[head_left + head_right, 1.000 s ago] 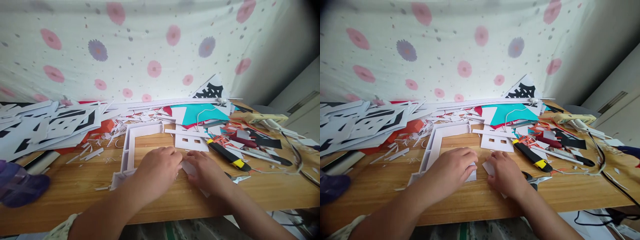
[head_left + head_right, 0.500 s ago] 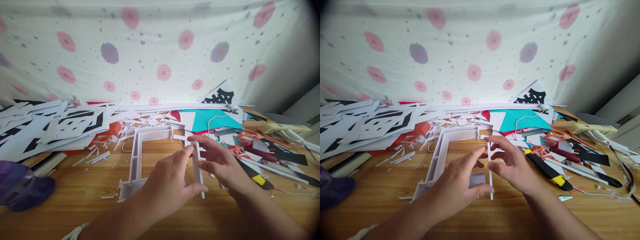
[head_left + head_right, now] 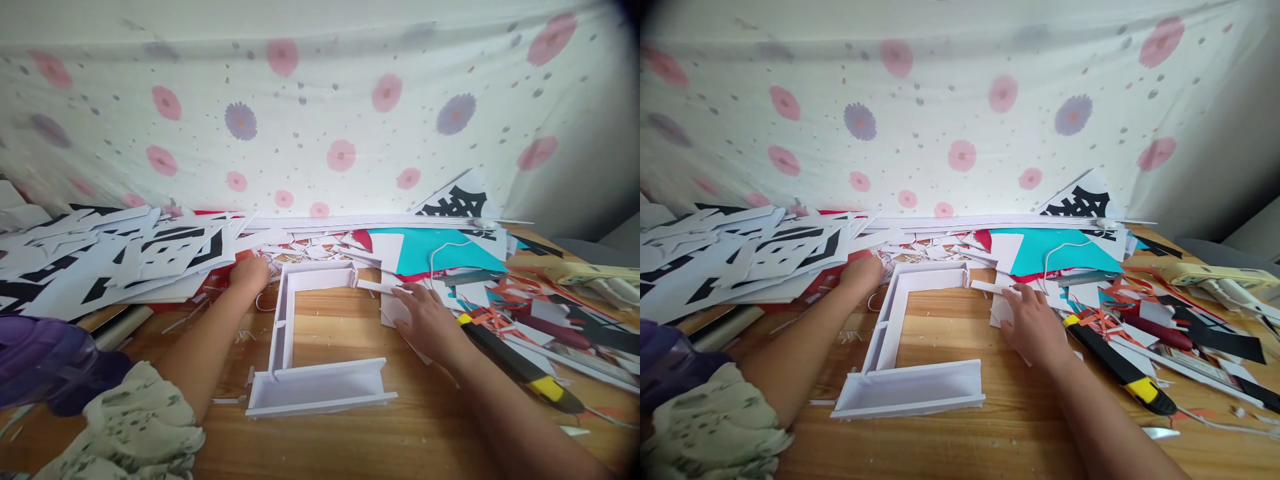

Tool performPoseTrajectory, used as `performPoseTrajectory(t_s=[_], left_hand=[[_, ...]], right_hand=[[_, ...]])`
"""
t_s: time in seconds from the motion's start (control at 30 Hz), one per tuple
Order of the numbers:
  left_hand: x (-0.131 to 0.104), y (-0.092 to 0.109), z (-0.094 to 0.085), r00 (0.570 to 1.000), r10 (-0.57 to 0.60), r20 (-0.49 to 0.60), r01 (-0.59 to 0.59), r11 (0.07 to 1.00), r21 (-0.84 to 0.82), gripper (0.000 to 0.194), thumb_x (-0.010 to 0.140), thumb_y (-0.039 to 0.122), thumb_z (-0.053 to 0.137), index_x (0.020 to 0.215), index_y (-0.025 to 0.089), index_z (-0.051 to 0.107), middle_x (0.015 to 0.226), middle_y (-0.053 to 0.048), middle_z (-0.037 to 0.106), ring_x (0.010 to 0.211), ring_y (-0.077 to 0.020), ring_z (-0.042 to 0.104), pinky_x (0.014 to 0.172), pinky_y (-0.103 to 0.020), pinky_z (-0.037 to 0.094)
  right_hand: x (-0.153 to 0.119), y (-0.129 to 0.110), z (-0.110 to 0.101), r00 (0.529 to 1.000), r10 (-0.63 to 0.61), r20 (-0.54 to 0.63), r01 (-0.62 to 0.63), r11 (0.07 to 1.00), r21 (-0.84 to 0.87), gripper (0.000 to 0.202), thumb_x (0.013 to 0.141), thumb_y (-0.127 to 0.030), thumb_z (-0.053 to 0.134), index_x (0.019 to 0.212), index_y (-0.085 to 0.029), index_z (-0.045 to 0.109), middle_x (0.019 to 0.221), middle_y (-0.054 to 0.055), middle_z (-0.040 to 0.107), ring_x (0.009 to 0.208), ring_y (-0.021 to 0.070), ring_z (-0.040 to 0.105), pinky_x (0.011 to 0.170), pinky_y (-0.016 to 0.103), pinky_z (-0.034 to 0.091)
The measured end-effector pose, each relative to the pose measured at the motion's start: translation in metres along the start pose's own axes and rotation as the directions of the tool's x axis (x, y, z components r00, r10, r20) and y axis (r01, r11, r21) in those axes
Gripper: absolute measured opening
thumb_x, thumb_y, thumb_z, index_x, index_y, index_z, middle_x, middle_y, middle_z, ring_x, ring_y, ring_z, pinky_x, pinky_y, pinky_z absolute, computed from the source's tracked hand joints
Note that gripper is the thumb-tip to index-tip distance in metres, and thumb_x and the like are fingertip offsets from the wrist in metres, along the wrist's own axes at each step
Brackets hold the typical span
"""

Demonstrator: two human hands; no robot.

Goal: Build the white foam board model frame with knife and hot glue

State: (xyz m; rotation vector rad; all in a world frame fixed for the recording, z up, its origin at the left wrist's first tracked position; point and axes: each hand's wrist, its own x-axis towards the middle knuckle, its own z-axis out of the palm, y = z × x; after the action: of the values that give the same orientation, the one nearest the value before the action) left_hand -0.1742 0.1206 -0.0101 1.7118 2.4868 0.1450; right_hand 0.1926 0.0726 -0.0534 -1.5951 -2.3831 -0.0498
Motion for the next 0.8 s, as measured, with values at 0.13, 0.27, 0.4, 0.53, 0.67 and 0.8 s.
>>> performPoseTrajectory(t_s=[0.13,0.27,0.4,0.53,0.67,0.8], left_hand=[[0.007,0.004,0.009,0.995,-0.090,0.052,0.086,0.994,0.068,0.034,0.091,0.037,0.060,0.118,0.015,0.059,0.118,-0.009,0.062,0.102,-0.0225,0.063,0.086,-0.043,0.055],[0.010,0.004,0.008,0.994,-0.095,0.058,0.092,0.994,0.060,0.034,0.091,0.037,0.060,0.116,0.015,0.060,0.117,-0.009,0.062,0.101,-0.0221,0.063,0.086,-0.043,0.055],[0.001,0.003,-0.001,0.999,-0.049,0.020,0.050,0.999,-0.021,0.031,0.088,0.042,0.062,0.100,0.013,0.063,0.100,-0.007,0.065,0.090,-0.0208,0.062,0.079,-0.038,0.053],[-0.031,0.004,-0.027,0.996,0.069,-0.051,-0.077,0.981,-0.179,0.023,0.079,0.036,0.063,0.068,0.017,0.055,0.069,-0.004,0.059,0.073,-0.0203,0.058,0.062,-0.030,0.042],[-0.081,0.020,-0.052,0.948,0.319,-0.003,-0.291,0.860,-0.420,0.027,0.083,0.046,0.051,0.074,0.021,0.051,0.063,0.003,0.054,0.060,-0.0122,0.053,0.060,-0.024,0.043],[-0.122,0.048,-0.052,0.781,0.586,0.214,-0.265,0.622,-0.736,0.027,0.082,0.044,0.059,0.073,0.020,0.050,0.058,0.006,0.049,0.050,-0.0089,0.044,0.049,-0.021,0.035]], right_hand=[[0.002,0.008,0.003,0.997,0.017,-0.071,-0.011,0.996,0.084,0.052,0.082,-0.029,0.057,0.131,-0.012,0.059,0.129,0.017,0.055,0.115,0.0341,0.054,0.100,0.051,0.046],[0.000,0.008,0.003,0.992,-0.004,-0.127,0.026,0.986,0.166,0.048,0.084,-0.031,0.057,0.129,-0.015,0.060,0.130,0.016,0.054,0.118,0.0331,0.052,0.101,0.051,0.045],[-0.001,0.006,-0.001,0.984,-0.020,-0.177,0.068,0.961,0.269,0.043,0.085,-0.030,0.057,0.125,-0.015,0.061,0.128,0.016,0.055,0.118,0.0327,0.054,0.100,0.050,0.046],[-0.004,-0.001,-0.012,0.961,-0.047,-0.271,0.164,0.888,0.430,0.036,0.088,-0.029,0.057,0.119,-0.014,0.064,0.122,0.017,0.059,0.114,0.0306,0.057,0.096,0.049,0.049],[-0.008,-0.020,-0.032,0.935,-0.113,-0.337,0.321,0.677,0.662,0.029,0.093,-0.024,0.056,0.121,-0.022,0.063,0.113,0.011,0.064,0.103,0.0218,0.062,0.090,0.041,0.052],[-0.013,-0.040,-0.048,0.915,-0.251,-0.315,0.380,0.279,0.882,0.043,0.096,-0.026,0.055,0.138,-0.029,0.051,0.116,0.008,0.062,0.094,0.0142,0.061,0.083,0.032,0.053]])
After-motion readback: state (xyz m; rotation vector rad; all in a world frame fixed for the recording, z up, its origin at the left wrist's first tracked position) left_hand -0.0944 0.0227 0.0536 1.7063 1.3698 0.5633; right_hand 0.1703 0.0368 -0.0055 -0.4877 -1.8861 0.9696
